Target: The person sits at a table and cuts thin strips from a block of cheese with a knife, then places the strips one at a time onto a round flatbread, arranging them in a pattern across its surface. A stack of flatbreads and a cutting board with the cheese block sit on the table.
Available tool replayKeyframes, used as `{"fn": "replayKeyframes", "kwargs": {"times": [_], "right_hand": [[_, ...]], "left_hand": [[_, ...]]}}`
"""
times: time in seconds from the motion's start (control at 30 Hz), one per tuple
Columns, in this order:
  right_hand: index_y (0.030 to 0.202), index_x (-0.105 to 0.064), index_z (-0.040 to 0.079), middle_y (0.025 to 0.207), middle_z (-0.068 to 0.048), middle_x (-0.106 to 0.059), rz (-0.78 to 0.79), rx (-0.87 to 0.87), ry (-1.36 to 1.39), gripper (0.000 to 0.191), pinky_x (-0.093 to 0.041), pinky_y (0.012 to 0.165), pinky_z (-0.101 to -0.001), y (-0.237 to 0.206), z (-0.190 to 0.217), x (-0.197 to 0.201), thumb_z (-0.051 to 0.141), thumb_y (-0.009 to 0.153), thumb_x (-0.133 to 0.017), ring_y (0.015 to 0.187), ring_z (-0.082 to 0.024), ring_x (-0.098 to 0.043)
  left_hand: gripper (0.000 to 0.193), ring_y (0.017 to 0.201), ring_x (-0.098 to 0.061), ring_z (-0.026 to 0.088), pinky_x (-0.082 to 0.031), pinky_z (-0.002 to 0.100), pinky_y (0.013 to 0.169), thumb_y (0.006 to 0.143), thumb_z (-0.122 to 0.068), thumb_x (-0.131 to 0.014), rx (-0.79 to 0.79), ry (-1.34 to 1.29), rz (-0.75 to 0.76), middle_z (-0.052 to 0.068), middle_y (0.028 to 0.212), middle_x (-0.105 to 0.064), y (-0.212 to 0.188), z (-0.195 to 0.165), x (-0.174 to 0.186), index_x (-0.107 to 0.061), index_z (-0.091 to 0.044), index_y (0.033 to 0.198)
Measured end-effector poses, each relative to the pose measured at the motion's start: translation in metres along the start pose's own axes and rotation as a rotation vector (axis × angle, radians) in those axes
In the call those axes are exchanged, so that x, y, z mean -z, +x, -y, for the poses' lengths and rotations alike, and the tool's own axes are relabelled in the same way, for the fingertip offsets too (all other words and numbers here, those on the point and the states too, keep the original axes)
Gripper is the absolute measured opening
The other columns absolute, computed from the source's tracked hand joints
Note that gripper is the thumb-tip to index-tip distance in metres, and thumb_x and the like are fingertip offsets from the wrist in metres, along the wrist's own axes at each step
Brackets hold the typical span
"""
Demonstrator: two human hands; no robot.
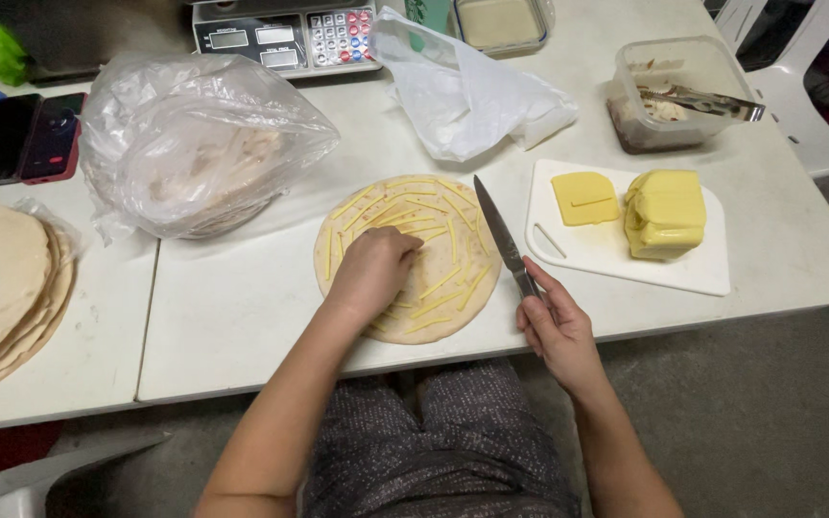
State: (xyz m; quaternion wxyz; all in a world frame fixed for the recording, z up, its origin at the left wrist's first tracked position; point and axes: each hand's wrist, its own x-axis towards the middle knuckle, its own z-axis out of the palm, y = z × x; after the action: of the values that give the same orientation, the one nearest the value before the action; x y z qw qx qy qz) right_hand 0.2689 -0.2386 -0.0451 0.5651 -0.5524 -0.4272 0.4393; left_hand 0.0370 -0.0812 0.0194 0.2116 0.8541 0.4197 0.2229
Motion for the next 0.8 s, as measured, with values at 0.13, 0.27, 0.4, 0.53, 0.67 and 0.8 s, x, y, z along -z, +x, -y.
{"fn": "replayKeyframes", "kwargs": {"times": [0.13,0.27,0.4,0.53,0.67,0.8], "right_hand": [[0.156,-0.044,0.01,0.078,-0.003,-0.06,0.082,-0.092,0.212,0.054,-0.036,0.045,-0.0182,-0.011,0.005,-0.004,0.014,0.103,-0.052,0.051,-0.004,-0.043],[0.158,-0.041,0.008,0.08,-0.007,-0.061,0.272,-0.135,0.443,0.056,-0.035,0.044,-0.0185,-0.019,0.011,-0.012,0.017,0.104,-0.053,0.05,-0.005,-0.043],[0.158,-0.037,0.008,0.081,-0.009,-0.061,0.354,-0.175,0.6,0.057,-0.037,0.043,-0.0203,-0.019,0.017,-0.014,0.019,0.105,-0.053,0.048,-0.006,-0.043],[0.159,-0.037,0.009,0.081,-0.009,-0.06,0.362,-0.175,0.617,0.056,-0.038,0.043,-0.0209,-0.016,0.015,-0.009,0.018,0.106,-0.052,0.048,-0.006,-0.043],[0.158,-0.04,0.009,0.08,-0.009,-0.06,0.246,-0.155,0.576,0.055,-0.037,0.042,-0.0211,-0.01,0.011,0.003,0.016,0.105,-0.052,0.048,-0.006,-0.043],[0.157,-0.042,0.011,0.079,-0.009,-0.061,0.058,-0.126,0.418,0.054,-0.036,0.042,-0.0209,0.0,0.011,0.015,0.014,0.104,-0.05,0.047,-0.006,-0.042]], "left_hand": [[0.029,0.098,-0.073,0.024,-0.058,0.034,0.089,0.094,-0.012,-0.065,0.213,-0.653,-0.028,0.012,0.111,-0.075,-0.003,-0.012,0.008,-0.071,-0.004,0.122],[0.037,0.101,-0.073,0.017,-0.061,0.03,0.089,0.098,-0.011,-0.061,0.355,-1.513,0.055,0.008,0.122,-0.074,-0.002,-0.019,-0.005,-0.062,-0.003,0.134],[0.033,0.098,-0.074,0.017,-0.064,0.03,0.088,0.099,-0.009,-0.065,0.344,-1.639,0.017,0.011,0.114,-0.073,-0.002,-0.017,-0.018,-0.066,0.003,0.13],[0.027,0.089,-0.073,0.017,-0.064,0.031,0.081,0.099,-0.007,-0.069,0.374,-1.577,-0.009,0.011,0.104,-0.073,0.002,-0.013,-0.021,-0.066,0.005,0.123],[0.028,0.081,-0.071,0.013,-0.062,0.027,0.073,0.093,-0.009,-0.073,0.399,-1.181,0.035,0.009,0.096,-0.076,0.011,-0.013,-0.012,-0.071,0.002,0.119],[0.028,0.077,-0.074,0.02,-0.06,0.032,0.072,0.085,-0.015,-0.078,0.245,-0.435,-0.015,0.011,0.09,-0.077,0.008,-0.02,-0.007,-0.076,-0.001,0.11]]}}
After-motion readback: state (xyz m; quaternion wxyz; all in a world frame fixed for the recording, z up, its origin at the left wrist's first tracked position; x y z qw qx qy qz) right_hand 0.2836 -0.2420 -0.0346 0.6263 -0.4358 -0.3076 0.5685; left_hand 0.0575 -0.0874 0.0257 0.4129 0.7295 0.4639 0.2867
